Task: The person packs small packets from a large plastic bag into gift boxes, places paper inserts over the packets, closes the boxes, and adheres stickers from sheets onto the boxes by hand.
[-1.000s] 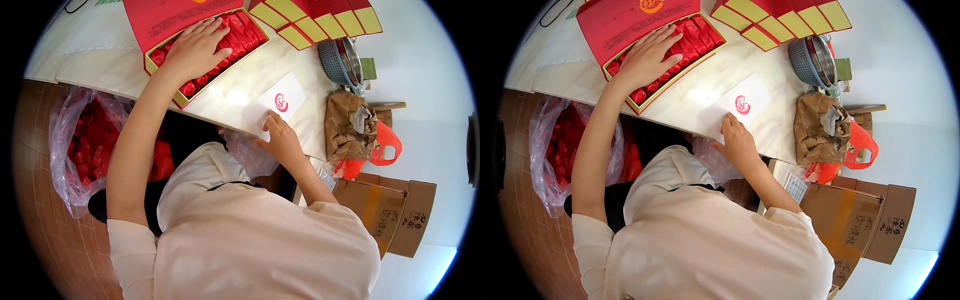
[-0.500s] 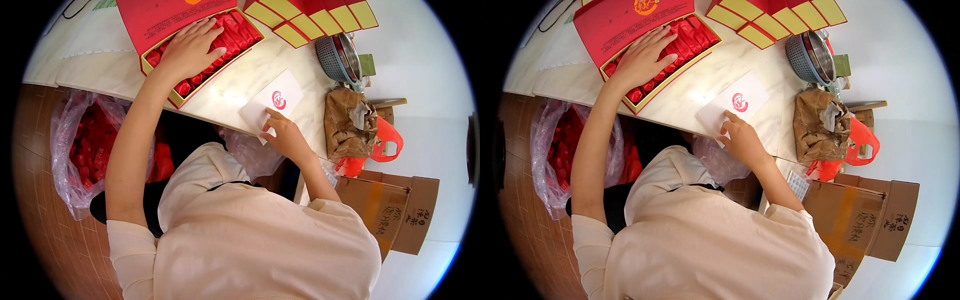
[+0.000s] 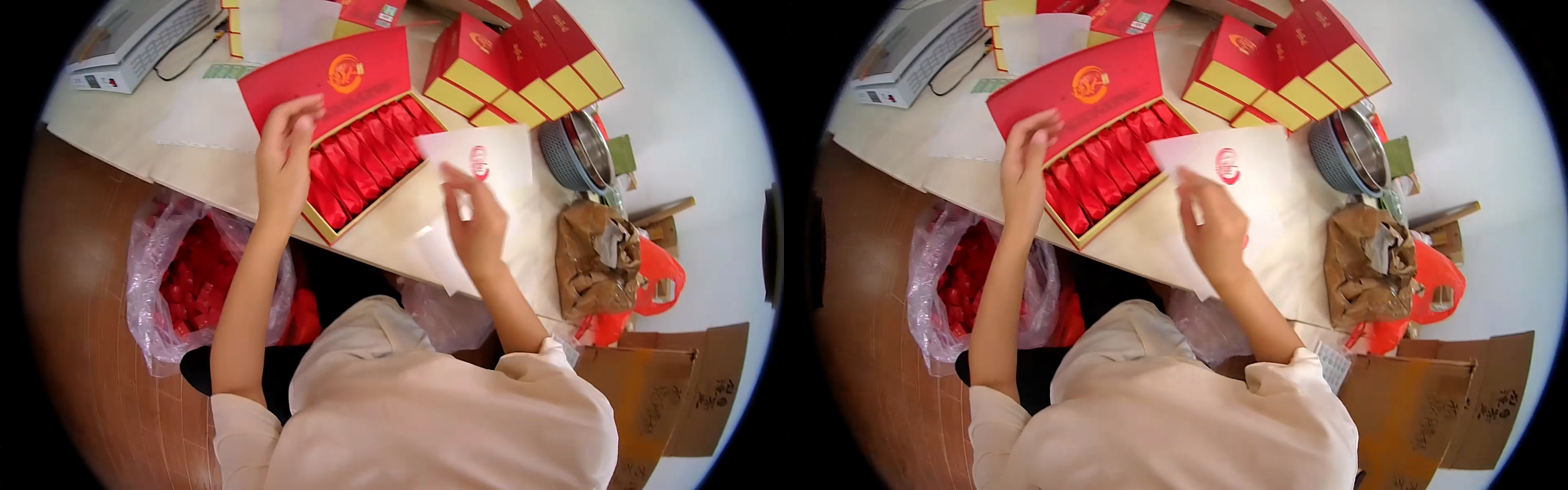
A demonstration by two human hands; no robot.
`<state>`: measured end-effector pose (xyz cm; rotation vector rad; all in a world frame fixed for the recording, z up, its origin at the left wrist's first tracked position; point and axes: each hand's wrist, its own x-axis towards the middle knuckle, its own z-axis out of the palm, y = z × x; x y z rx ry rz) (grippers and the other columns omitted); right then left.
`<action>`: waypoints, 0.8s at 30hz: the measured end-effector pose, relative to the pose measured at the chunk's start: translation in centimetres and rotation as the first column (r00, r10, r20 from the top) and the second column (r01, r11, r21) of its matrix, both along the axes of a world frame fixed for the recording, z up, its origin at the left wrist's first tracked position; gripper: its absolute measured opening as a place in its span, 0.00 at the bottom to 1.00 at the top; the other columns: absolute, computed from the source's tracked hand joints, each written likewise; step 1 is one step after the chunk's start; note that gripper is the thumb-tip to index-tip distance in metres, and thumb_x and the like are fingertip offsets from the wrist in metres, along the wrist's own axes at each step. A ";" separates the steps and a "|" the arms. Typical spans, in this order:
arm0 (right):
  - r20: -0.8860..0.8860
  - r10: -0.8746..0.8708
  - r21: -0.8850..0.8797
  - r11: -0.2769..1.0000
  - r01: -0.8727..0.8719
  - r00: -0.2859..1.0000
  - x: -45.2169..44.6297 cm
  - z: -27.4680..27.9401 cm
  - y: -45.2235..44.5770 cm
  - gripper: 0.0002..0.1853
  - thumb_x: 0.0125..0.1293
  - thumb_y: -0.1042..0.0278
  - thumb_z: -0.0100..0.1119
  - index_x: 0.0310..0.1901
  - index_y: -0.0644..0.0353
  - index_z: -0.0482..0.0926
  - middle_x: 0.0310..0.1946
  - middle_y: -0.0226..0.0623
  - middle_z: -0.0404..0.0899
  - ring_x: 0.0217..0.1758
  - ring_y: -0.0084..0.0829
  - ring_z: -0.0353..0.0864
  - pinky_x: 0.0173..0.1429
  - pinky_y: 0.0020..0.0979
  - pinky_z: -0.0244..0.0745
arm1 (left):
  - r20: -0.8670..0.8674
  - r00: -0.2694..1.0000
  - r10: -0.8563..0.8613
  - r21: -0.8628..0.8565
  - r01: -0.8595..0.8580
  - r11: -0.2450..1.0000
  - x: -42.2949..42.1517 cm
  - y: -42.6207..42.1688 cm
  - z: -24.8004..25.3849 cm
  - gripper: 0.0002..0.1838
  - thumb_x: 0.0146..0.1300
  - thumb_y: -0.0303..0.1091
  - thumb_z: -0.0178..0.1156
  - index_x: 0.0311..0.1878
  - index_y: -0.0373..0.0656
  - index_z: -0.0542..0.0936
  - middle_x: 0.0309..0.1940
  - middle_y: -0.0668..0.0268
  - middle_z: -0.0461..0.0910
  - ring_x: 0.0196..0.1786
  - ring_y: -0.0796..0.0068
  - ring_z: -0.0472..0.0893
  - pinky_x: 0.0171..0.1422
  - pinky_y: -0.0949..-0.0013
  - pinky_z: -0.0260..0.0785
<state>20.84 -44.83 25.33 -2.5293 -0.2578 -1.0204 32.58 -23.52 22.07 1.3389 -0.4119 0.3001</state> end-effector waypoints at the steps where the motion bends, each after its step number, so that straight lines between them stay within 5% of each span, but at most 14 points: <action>1: 0.009 0.096 -0.021 0.995 -0.096 0.995 1.0 -1.2 0.8 0.10 0.53 0.84 0.60 0.38 0.64 0.78 0.42 0.43 0.83 0.44 0.42 0.83 0.46 0.34 0.79 | -0.022 0.997 0.069 -0.015 -0.069 0.998 -0.7 1.2 -0.3 0.13 0.73 0.32 0.46 0.54 0.36 0.74 0.50 0.62 0.77 0.54 0.73 0.76 0.62 0.70 0.66; 7: -0.070 0.351 -0.118 0.927 -0.357 0.934 3.4 -4.9 5.7 0.19 0.53 0.82 0.58 0.49 0.67 0.77 0.50 0.47 0.79 0.55 0.45 0.78 0.57 0.41 0.73 | -0.135 0.940 0.312 0.050 -0.308 0.950 -4.1 6.9 -5.1 0.11 0.73 0.31 0.47 0.50 0.37 0.75 0.43 0.66 0.77 0.45 0.78 0.76 0.50 0.75 0.66; 13: -0.164 0.355 -0.066 0.927 -0.369 0.920 2.7 -4.9 7.7 0.23 0.57 0.79 0.53 0.58 0.69 0.72 0.56 0.50 0.74 0.62 0.46 0.72 0.65 0.44 0.65 | -0.272 0.915 0.297 0.005 -0.308 0.952 -5.8 6.1 -7.0 0.09 0.72 0.30 0.48 0.47 0.38 0.75 0.41 0.66 0.77 0.43 0.80 0.75 0.47 0.76 0.65; 24: -0.286 0.350 -0.045 0.925 -0.378 0.892 1.8 -4.8 9.3 0.25 0.63 0.71 0.50 0.62 0.69 0.68 0.63 0.49 0.69 0.67 0.44 0.66 0.71 0.45 0.54 | -0.268 0.933 0.240 0.012 -0.246 0.969 -5.2 4.3 -7.5 0.08 0.71 0.29 0.48 0.46 0.39 0.75 0.41 0.68 0.77 0.41 0.81 0.74 0.47 0.77 0.64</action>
